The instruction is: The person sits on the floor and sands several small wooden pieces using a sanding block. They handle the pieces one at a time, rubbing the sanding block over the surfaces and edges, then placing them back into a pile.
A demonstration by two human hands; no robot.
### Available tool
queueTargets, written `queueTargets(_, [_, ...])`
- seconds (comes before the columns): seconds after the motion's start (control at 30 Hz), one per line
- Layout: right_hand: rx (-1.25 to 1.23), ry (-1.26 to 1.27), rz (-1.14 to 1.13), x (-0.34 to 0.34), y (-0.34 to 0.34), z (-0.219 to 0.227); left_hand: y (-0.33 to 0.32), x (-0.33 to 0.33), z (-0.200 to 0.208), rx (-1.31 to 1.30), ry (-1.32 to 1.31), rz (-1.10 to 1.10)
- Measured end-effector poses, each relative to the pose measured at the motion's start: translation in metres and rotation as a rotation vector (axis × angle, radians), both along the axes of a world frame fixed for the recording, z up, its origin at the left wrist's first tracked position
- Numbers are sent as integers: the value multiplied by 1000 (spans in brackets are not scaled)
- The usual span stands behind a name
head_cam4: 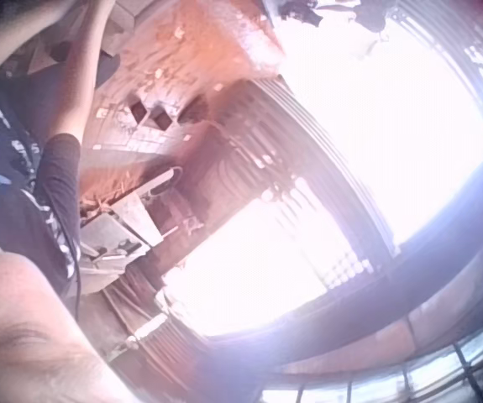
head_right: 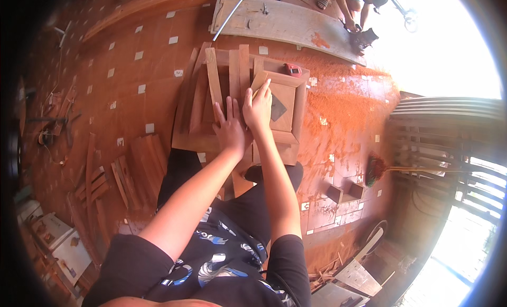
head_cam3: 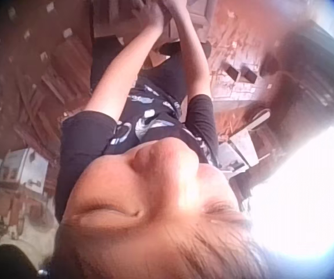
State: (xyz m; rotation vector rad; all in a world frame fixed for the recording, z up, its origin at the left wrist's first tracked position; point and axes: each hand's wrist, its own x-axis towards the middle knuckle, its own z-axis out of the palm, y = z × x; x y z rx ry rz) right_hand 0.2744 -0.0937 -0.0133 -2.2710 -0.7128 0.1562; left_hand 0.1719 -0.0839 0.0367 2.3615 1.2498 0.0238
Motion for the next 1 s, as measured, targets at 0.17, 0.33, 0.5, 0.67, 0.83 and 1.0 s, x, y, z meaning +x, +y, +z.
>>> queueTargets(0.17, [144, 119, -46, 53, 25, -6, -3, -1, -10, 3, 25, -33])
queueTargets(0.33, [2, 144, -54, 82, 39, -3, -5, -1, -11, -9, 2, -7])
queueTargets(0.5, [14, 70, -17, 29, 19, 3, -5, -2, -18, 13, 0, 20])
queueTargets(0.67, [30, 34, 62, 1, -11, -11, -3, 0, -18, 31, -21, -26])
queueTargets(0.83, [7, 5, 4, 25, 9, -15, -2, 2, -24, 64, 14, -14])
queueTargets(1.0, [55, 180, -91, 87, 29, -17, -5, 2, -15, 13, 13, -55])
